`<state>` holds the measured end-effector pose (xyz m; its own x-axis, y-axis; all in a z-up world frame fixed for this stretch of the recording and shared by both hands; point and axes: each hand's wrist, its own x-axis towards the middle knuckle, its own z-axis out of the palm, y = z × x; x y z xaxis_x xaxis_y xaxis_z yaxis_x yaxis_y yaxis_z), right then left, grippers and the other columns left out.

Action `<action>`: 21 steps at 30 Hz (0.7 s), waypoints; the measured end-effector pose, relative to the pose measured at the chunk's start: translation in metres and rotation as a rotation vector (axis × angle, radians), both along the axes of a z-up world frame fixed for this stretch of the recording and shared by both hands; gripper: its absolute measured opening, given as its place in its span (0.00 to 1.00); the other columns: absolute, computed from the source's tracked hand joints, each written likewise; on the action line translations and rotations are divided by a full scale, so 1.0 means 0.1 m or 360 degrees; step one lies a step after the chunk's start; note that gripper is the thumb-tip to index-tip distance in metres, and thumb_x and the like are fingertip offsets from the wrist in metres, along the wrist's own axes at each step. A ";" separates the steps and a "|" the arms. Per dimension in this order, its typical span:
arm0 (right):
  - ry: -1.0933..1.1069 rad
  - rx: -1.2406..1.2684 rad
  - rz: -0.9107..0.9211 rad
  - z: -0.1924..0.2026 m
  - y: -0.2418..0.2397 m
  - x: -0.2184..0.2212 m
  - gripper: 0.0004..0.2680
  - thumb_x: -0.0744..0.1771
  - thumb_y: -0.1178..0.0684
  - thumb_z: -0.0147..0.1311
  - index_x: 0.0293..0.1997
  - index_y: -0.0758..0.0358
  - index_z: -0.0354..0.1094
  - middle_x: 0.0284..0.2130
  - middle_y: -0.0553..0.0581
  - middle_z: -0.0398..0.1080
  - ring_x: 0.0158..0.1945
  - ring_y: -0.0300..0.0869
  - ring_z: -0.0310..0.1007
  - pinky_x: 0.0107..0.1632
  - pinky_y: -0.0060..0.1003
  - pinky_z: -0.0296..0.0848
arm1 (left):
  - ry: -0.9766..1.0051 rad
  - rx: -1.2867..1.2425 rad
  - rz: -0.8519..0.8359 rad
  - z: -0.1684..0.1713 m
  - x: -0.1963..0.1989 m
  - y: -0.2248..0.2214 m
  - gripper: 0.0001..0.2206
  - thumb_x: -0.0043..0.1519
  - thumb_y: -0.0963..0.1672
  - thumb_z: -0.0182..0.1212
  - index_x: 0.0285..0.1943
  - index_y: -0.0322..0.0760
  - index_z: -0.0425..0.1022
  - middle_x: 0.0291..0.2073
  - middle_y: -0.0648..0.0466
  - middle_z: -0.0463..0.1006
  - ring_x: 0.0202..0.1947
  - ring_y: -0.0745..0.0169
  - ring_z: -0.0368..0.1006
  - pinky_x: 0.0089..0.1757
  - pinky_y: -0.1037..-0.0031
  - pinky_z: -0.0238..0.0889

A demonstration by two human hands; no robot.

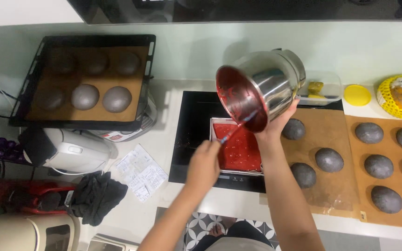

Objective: Pouring red cake batter from a mixing bowl into a square baking pan and placing it into the oven.

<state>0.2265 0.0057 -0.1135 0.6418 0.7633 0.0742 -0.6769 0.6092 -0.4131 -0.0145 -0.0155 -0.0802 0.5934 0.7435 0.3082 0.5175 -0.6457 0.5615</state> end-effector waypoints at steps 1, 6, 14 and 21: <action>-0.0003 0.0007 0.0002 0.02 0.02 -0.01 0.28 0.70 0.28 0.28 0.67 0.57 0.62 0.63 0.56 0.66 0.66 0.49 0.67 0.68 0.47 0.70 | -0.0003 0.0007 0.0002 -0.12 0.00 -0.09 0.14 0.57 0.34 0.57 0.51 0.31 0.75 0.39 0.43 0.76 0.40 0.40 0.75 0.41 0.57 0.69; 0.0098 0.0102 -0.0172 0.01 0.02 0.13 0.26 0.72 0.29 0.32 0.69 0.60 0.61 0.64 0.56 0.65 0.67 0.50 0.65 0.70 0.50 0.67 | -0.0281 0.0169 -0.0061 -0.44 -0.17 -0.51 0.19 0.55 0.34 0.54 0.58 0.21 0.71 0.48 0.36 0.73 0.48 0.36 0.71 0.49 0.54 0.68; 0.0107 0.0027 -0.0082 -0.19 -0.06 0.25 0.28 0.69 0.27 0.30 0.68 0.57 0.61 0.62 0.55 0.66 0.66 0.49 0.66 0.68 0.49 0.69 | -0.0243 -0.0055 0.0123 0.02 -0.16 0.01 0.05 0.63 0.38 0.57 0.46 0.31 0.75 0.35 0.42 0.78 0.35 0.41 0.76 0.36 0.57 0.68; -0.0068 -0.0084 -0.0005 -0.34 0.06 0.18 0.27 0.72 0.28 0.32 0.70 0.58 0.61 0.61 0.57 0.68 0.64 0.48 0.69 0.65 0.47 0.71 | -0.0501 -0.1108 -0.0037 -0.65 -0.15 0.60 0.06 0.62 0.38 0.61 0.32 0.28 0.73 0.21 0.44 0.74 0.24 0.64 0.68 0.29 0.69 0.61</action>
<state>0.2450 0.0117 -0.1476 0.6414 0.7647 0.0616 -0.6557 0.5882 -0.4733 -0.0298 0.0443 -0.1447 0.5731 0.8165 -0.0697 0.2562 -0.0978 0.9617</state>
